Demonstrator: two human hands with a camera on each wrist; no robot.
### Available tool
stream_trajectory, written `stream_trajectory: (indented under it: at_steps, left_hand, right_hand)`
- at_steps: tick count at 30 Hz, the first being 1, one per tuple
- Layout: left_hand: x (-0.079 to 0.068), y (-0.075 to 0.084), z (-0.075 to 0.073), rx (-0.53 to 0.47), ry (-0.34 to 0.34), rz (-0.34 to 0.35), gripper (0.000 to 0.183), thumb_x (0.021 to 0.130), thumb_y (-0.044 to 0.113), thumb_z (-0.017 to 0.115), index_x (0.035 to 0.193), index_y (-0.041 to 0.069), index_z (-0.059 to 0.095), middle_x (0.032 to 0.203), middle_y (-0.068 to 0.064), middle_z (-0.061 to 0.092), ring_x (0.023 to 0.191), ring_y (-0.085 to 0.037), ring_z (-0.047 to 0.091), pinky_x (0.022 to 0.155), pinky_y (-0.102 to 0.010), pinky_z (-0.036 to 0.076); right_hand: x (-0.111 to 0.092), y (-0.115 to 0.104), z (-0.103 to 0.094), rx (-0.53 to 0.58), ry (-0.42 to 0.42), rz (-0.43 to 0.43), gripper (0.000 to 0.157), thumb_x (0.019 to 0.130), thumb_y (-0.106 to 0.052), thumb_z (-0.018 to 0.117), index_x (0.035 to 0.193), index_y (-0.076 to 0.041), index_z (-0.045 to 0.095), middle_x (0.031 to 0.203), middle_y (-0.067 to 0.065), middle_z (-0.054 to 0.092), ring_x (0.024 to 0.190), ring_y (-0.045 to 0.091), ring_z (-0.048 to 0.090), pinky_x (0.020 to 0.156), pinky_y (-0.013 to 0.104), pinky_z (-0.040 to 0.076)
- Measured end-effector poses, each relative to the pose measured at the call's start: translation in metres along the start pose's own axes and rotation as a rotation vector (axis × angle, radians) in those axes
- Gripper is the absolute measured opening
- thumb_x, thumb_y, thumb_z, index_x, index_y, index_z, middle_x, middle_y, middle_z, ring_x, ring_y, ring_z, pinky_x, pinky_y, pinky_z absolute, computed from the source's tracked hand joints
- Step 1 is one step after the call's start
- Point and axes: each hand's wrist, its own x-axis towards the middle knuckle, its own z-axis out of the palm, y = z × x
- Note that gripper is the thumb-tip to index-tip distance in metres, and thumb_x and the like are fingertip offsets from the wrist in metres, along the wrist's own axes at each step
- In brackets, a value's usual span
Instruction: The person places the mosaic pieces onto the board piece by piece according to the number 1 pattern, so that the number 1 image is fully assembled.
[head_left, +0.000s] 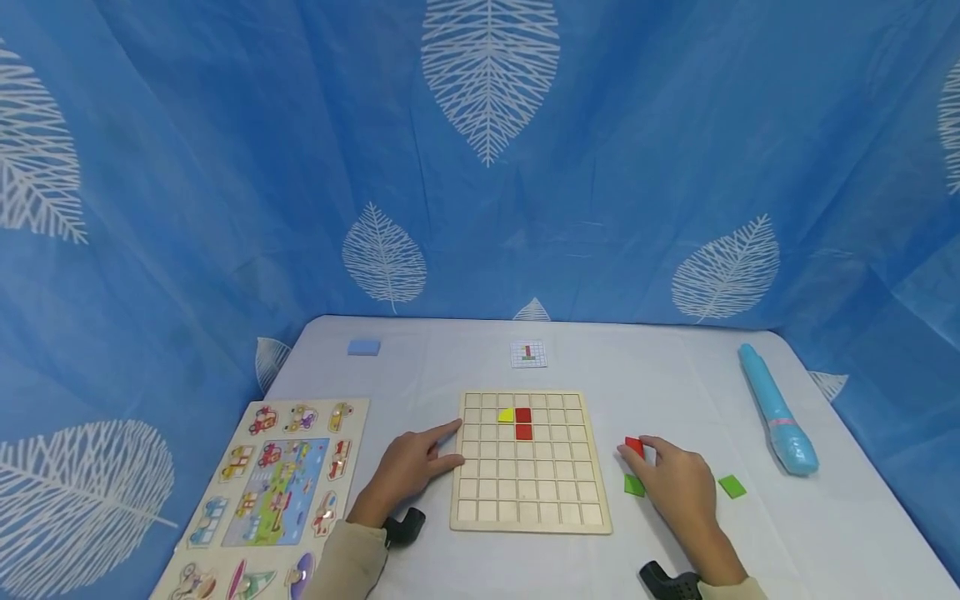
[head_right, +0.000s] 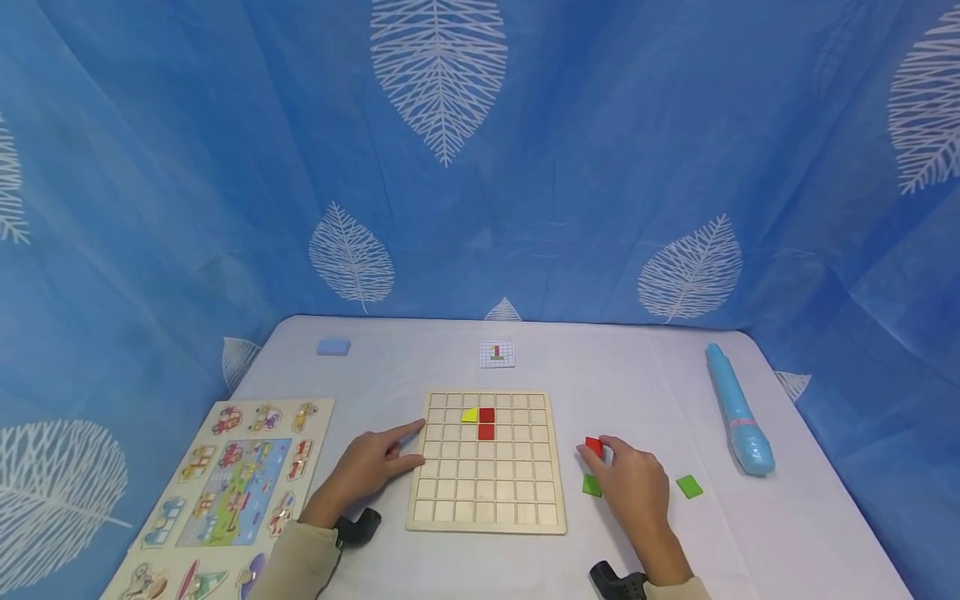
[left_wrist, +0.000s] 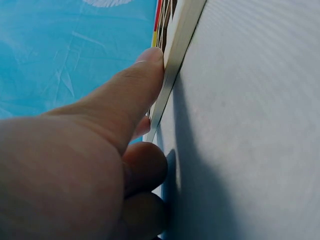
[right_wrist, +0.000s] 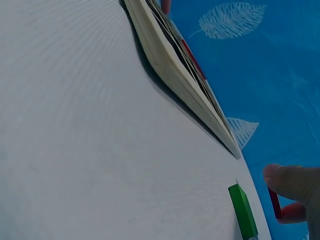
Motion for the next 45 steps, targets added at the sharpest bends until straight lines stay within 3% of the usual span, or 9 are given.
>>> stream_trajectory:
  at_steps: [14,29,38,42,45]
  left_hand:
    - [-0.001,-0.002,0.0,0.001,-0.005,0.01,0.061,0.09,0.047,0.076,0.144,0.022,0.062,0.062,0.011,0.044,0.053,-0.005,0.035,0.054,-0.025,0.032]
    - [-0.004,-0.003,0.003,0.006,-0.012,0.008,0.061,0.09,0.046,0.076,0.144,0.021,0.062,0.063,0.011,0.044,0.054,-0.004,0.035,0.054,-0.025,0.032]
    - [-0.004,-0.004,0.004,0.009,-0.021,0.008,0.062,0.09,0.047,0.076,0.145,0.022,0.061,0.062,0.011,0.043,0.054,-0.005,0.035,0.054,-0.025,0.032]
    - [-0.001,-0.001,0.002,0.012,-0.019,-0.001,0.062,0.091,0.048,0.075,0.146,0.023,0.06,0.063,0.01,0.044,0.055,-0.005,0.036,0.055,-0.025,0.033]
    - [0.0,0.0,-0.001,0.011,-0.021,-0.015,0.062,0.091,0.048,0.075,0.146,0.023,0.06,0.064,0.01,0.045,0.056,-0.006,0.037,0.056,-0.026,0.033]
  right_hand:
    - [-0.001,-0.015,-0.006,0.021,0.03,-0.032,0.045,0.078,-0.031,0.09,0.103,0.003,0.077,0.048,-0.004,0.034,0.047,0.016,0.032,0.048,0.03,0.024]
    - [-0.005,-0.038,0.006,0.028,0.018,-0.121,0.044,0.076,-0.035,0.092,0.099,0.0,0.079,0.047,-0.007,0.035,0.046,0.012,0.033,0.048,0.028,0.026]
    - [-0.001,-0.057,0.01,0.074,0.041,-0.216,0.02,0.082,-0.024,0.087,0.085,-0.006,0.078,0.046,-0.012,0.033,0.045,0.006,0.028,0.046,0.026,0.024]
    - [0.011,-0.041,-0.007,0.116,0.016,-0.131,0.026,0.087,-0.024,0.084,0.1,-0.003,0.08,0.046,-0.01,0.032,0.043,0.008,0.029,0.045,0.027,0.026]
    - [0.019,-0.02,-0.026,0.098,-0.054,-0.025,0.028,0.09,-0.024,0.08,0.107,-0.002,0.078,0.048,-0.005,0.037,0.045,0.014,0.035,0.047,0.029,0.029]
